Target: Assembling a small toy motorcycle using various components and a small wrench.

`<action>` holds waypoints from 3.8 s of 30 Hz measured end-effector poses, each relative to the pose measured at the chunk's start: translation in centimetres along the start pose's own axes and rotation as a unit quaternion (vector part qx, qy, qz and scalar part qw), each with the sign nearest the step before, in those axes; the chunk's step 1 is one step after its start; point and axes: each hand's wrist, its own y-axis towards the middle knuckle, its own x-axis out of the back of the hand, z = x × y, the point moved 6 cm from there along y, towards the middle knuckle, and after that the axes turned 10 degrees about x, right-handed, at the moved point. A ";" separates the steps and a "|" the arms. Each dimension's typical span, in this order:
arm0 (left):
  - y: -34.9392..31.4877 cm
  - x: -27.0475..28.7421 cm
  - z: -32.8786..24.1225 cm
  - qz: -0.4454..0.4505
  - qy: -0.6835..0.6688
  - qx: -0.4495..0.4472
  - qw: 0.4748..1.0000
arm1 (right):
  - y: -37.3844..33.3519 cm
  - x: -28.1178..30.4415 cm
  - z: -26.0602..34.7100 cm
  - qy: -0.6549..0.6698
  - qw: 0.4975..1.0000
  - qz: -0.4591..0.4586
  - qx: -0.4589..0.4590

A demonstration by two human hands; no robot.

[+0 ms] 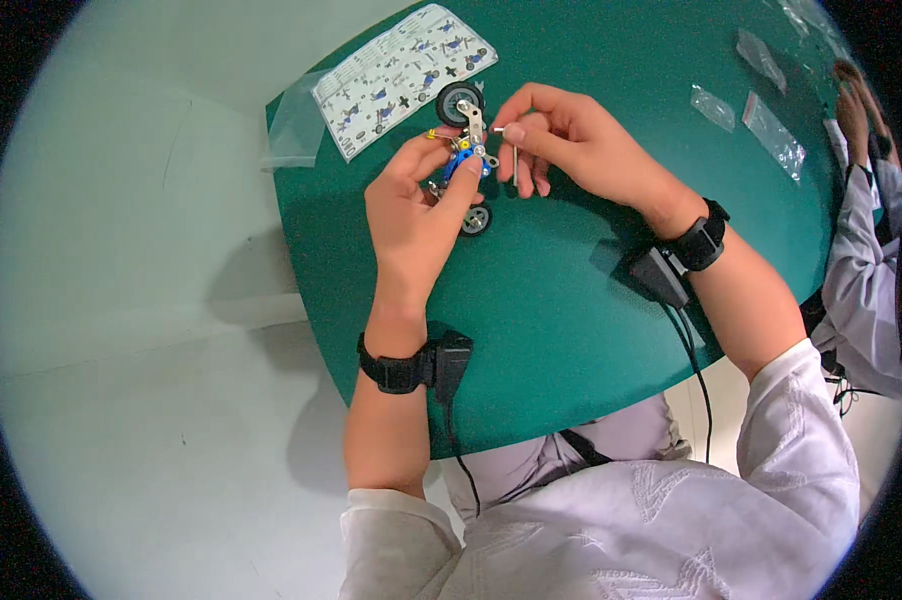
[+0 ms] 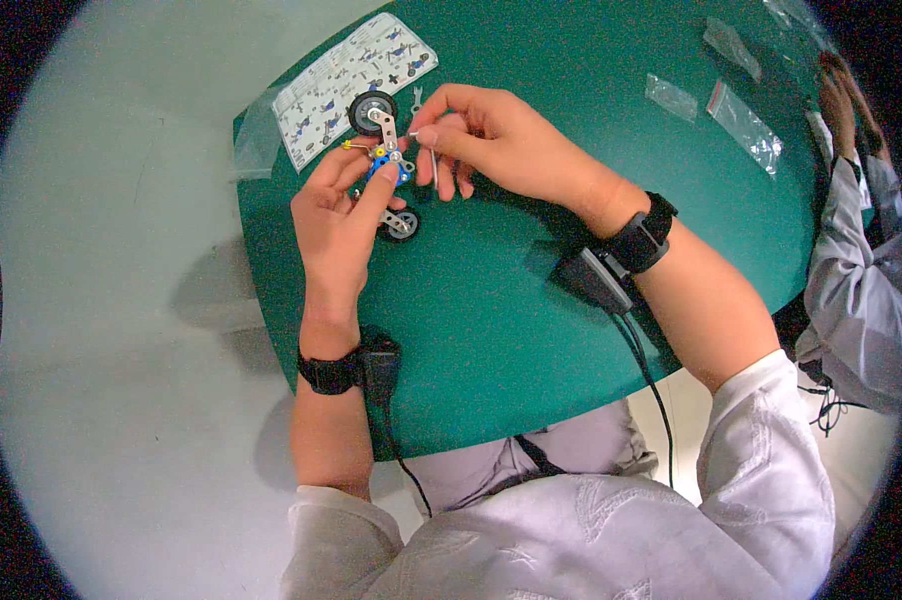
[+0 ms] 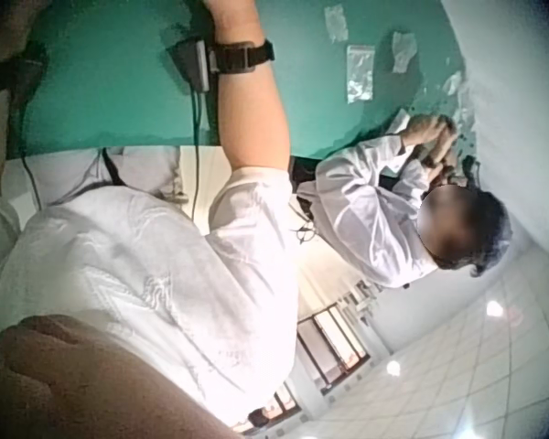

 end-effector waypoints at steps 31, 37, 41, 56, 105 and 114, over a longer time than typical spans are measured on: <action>-0.3 0.0 -0.3 -0.018 0.110 -0.066 0.992 | -0.5 -0.6 0.4 -0.004 0.999 0.038 -0.020; -0.3 0.1 -0.4 -0.019 0.119 -0.074 0.990 | -0.4 -0.8 0.6 -0.015 0.999 0.033 0.009; -0.2 0.0 -0.6 -0.024 0.130 -0.094 0.987 | -0.5 -0.7 0.4 0.003 1.000 0.030 0.003; -0.5 -0.4 -1.0 -0.038 0.178 -0.112 0.977 | -0.3 -0.7 0.7 -0.010 1.000 0.017 0.004; 0.8 -0.5 1.9 0.081 -0.136 0.061 0.985 | -0.3 1.1 -0.6 -0.136 0.989 -0.050 -0.021; 1.0 -0.5 2.3 0.090 -0.109 0.067 0.988 | -0.3 1.0 -1.1 -0.100 0.993 -0.050 -0.033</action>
